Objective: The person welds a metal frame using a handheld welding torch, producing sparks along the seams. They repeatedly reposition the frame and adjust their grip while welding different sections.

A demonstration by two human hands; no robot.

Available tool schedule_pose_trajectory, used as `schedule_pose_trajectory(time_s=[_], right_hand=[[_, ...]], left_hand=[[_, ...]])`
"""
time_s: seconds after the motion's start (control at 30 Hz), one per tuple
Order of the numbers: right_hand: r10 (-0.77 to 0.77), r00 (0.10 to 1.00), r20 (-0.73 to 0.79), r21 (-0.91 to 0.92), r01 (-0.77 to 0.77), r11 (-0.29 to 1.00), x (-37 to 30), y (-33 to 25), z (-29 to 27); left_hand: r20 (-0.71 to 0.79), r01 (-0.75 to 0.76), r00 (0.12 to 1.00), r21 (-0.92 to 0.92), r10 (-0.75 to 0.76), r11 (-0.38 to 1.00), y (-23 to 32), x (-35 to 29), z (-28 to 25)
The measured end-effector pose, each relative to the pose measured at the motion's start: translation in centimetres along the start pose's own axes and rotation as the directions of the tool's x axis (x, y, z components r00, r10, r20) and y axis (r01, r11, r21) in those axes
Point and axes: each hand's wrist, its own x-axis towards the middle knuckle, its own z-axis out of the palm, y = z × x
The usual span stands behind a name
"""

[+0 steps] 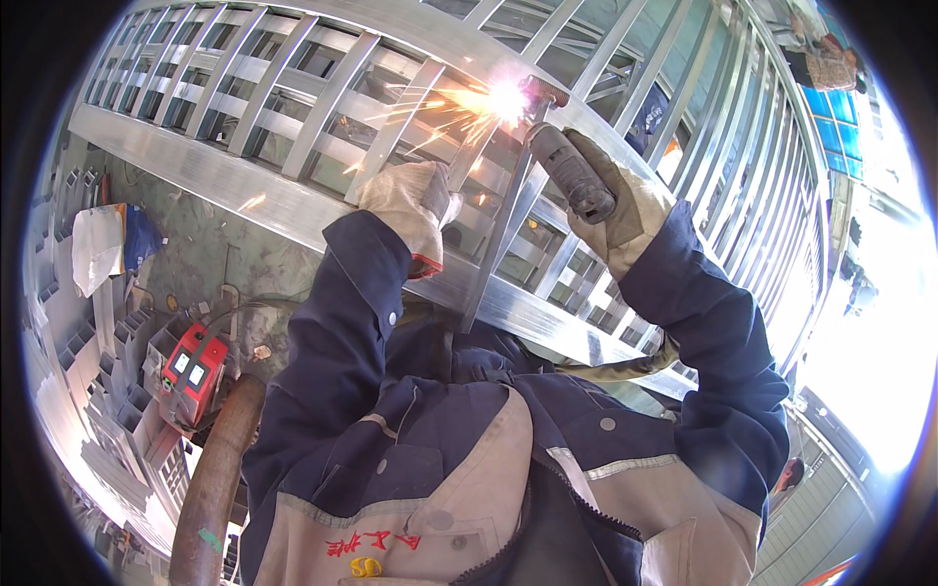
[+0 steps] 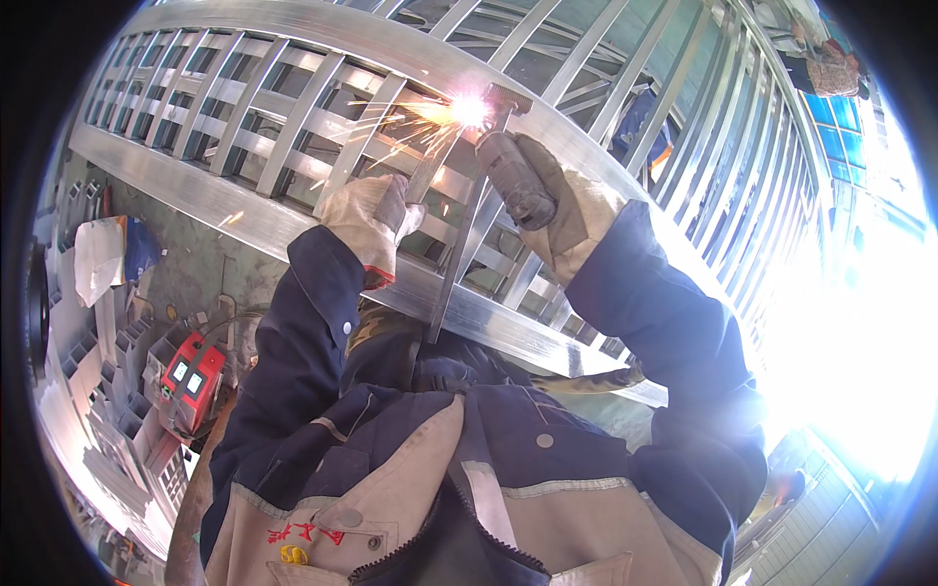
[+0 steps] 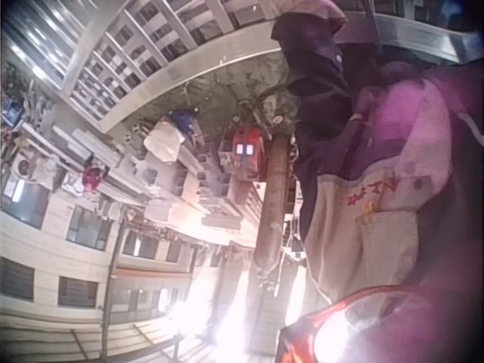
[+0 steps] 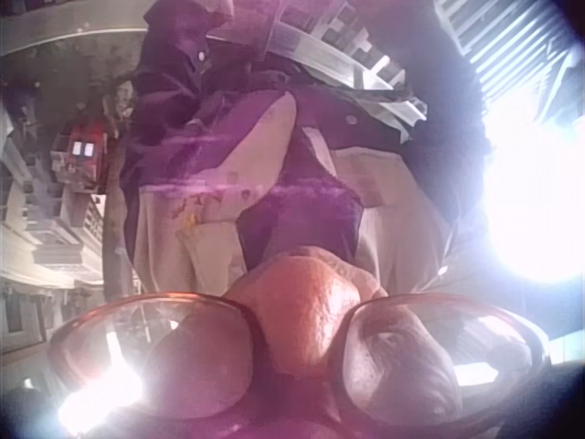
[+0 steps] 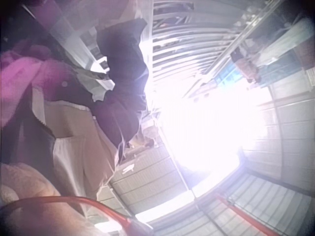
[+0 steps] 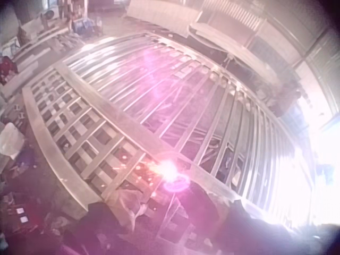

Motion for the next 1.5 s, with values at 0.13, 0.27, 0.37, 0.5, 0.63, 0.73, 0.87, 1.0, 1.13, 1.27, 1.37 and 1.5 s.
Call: schedule_pose_trajectory(time_s=[0.13, 0.27, 0.37, 0.5, 0.63, 0.73, 0.87, 1.0, 1.13, 1.27, 1.37, 1.5], right_hand=[[0.009, 1.000, 0.004, 0.013, -0.009, 1.000, -0.2, 0.4, -0.1], [0.037, 0.999, 0.022, 0.035, -0.037, 0.999, -0.6, 0.5, -0.9], [0.087, 0.994, 0.064, 0.054, -0.090, 0.994, -1.3, 0.4, -1.7], [0.170, 0.971, 0.168, 0.088, -0.186, 0.979, -1.9, 0.4, -2.2], [0.259, 0.912, 0.317, 0.051, -0.289, 0.956, -1.9, 0.1, -1.7], [0.306, 0.849, 0.430, -0.005, -0.337, 0.941, -1.5, -0.1, -0.6], [0.325, 0.789, 0.521, -0.047, -0.354, 0.934, -1.1, 0.2, 1.4], [0.279, 0.812, 0.513, 0.039, -0.347, 0.937, -1.9, 1.1, 2.3], [0.275, 0.829, 0.487, 0.095, -0.363, 0.927, -2.7, 1.9, 2.4], [0.270, 0.845, 0.462, 0.123, -0.363, 0.924, -3.1, 2.4, 2.4], [0.274, 0.850, 0.449, 0.136, -0.368, 0.920, -3.3, 2.7, 2.3], [0.271, 0.843, 0.465, 0.149, -0.376, 0.915, -3.3, 3.3, 2.5]], left_hand=[[0.037, 0.028, 0.999, -0.035, -0.027, 0.999, -0.2, 0.0, 0.0], [0.031, -0.037, 0.999, -0.042, 0.039, 0.998, -0.1, -0.3, -0.3], [-0.021, -0.042, 0.999, 0.012, 0.042, 0.999, -0.4, -0.7, 0.1], [-0.095, -0.004, 0.995, -0.074, -0.003, 0.997, -2.0, -0.9, 1.9], [-0.372, -0.120, 0.927, -0.434, -0.056, 0.893, -4.5, -3.0, 2.6], [-0.490, -0.040, 0.813, -0.585, -0.314, 0.810, -5.5, -8.3, 2.5], [-0.553, -0.041, 0.787, -0.491, -0.274, 0.870, -7.5, -14.0, 1.5], [-0.360, 0.108, 0.809, -0.686, -0.465, 0.719, -9.7, -16.7, 5.1], [-0.232, 0.195, 0.819, -0.747, -0.524, 0.635, -11.9, -18.1, 10.2], [-0.268, 0.232, 0.838, -0.612, -0.475, 0.756, -12.5, -19.5, 13.8], [-0.169, 0.309, 0.855, -0.594, -0.491, 0.743, -13.0, -19.6, 15.3], [-0.137, 0.364, 0.831, -0.599, -0.539, 0.713, -14.2, -19.2, 17.2]])
